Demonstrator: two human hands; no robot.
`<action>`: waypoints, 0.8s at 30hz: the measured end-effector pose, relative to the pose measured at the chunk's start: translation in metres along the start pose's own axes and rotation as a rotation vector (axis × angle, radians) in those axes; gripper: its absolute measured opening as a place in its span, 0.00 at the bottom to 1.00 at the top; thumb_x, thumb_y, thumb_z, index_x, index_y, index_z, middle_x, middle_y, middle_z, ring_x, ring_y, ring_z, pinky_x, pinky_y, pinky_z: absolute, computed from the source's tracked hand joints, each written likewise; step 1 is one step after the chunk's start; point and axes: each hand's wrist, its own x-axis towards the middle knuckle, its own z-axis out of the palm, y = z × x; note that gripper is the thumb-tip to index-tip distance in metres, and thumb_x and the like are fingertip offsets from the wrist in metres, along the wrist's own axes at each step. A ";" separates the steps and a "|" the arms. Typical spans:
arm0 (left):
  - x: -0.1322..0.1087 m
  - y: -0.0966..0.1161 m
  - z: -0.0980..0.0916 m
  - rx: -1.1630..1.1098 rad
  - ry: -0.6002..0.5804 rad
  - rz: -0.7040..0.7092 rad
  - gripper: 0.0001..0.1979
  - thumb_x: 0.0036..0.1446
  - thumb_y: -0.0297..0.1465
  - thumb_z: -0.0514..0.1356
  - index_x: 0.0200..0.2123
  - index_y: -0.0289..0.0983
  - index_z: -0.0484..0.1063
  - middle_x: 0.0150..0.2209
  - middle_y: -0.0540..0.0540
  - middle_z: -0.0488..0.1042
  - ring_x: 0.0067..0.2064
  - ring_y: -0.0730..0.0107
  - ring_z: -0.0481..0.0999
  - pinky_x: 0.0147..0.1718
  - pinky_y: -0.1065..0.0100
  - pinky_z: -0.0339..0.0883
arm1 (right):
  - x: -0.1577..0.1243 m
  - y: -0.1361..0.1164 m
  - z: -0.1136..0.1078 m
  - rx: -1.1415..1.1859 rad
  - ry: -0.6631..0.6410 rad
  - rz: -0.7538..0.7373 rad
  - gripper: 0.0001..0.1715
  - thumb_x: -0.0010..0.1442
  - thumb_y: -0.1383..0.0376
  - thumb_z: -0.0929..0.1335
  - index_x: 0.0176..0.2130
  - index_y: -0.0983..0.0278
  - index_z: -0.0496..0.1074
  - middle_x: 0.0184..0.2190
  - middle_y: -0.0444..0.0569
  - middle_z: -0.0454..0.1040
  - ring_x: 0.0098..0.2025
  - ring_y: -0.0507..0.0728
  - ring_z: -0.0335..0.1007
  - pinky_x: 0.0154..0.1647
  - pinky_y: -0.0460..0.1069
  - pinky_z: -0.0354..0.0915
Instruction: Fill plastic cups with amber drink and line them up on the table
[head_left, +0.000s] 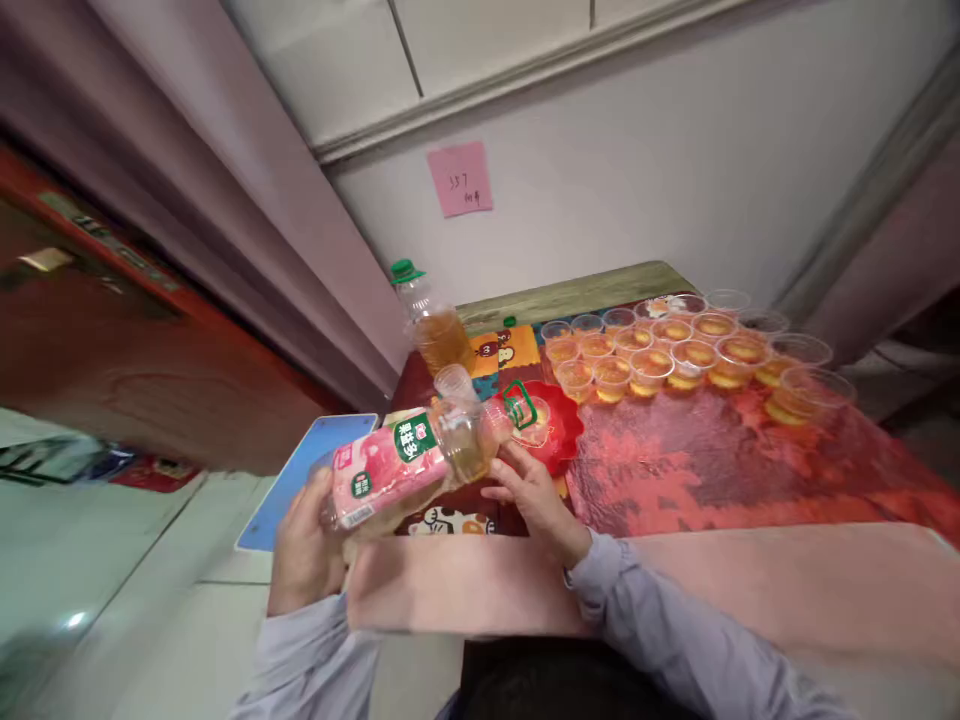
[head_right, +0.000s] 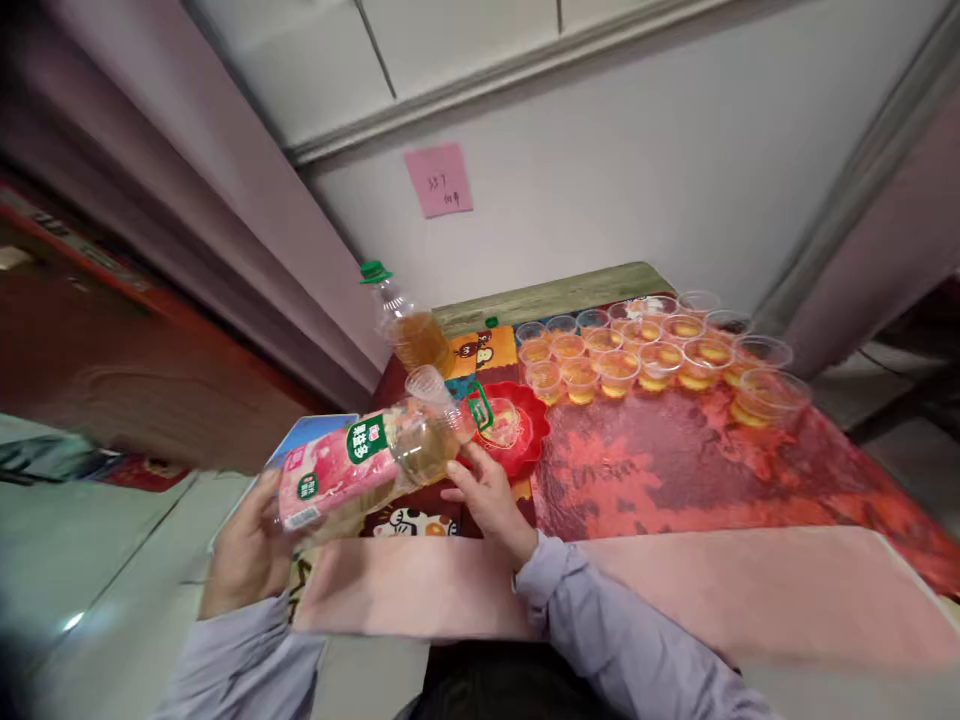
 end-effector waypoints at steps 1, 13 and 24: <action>0.001 -0.001 0.001 0.002 -0.006 0.001 0.38 0.17 0.47 0.82 0.34 0.36 0.79 0.29 0.53 0.81 0.27 0.71 0.76 0.17 0.73 0.68 | 0.000 0.001 0.000 0.002 0.007 0.000 0.35 0.61 0.50 0.76 0.64 0.54 0.73 0.68 0.47 0.70 0.61 0.61 0.74 0.42 0.47 0.79; 0.018 -0.013 -0.011 0.075 0.001 0.042 0.32 0.32 0.48 0.79 0.41 0.39 0.81 0.36 0.51 0.82 0.31 0.67 0.77 0.23 0.69 0.75 | 0.000 -0.001 0.001 0.036 0.008 -0.013 0.34 0.61 0.50 0.77 0.63 0.53 0.74 0.67 0.48 0.71 0.59 0.62 0.76 0.43 0.50 0.80; 0.012 -0.007 -0.007 0.093 0.031 0.037 0.34 0.28 0.49 0.79 0.40 0.39 0.81 0.35 0.53 0.80 0.31 0.70 0.75 0.20 0.72 0.71 | 0.001 0.000 0.000 0.029 0.000 -0.003 0.34 0.61 0.49 0.77 0.63 0.52 0.73 0.66 0.48 0.72 0.57 0.61 0.77 0.43 0.50 0.79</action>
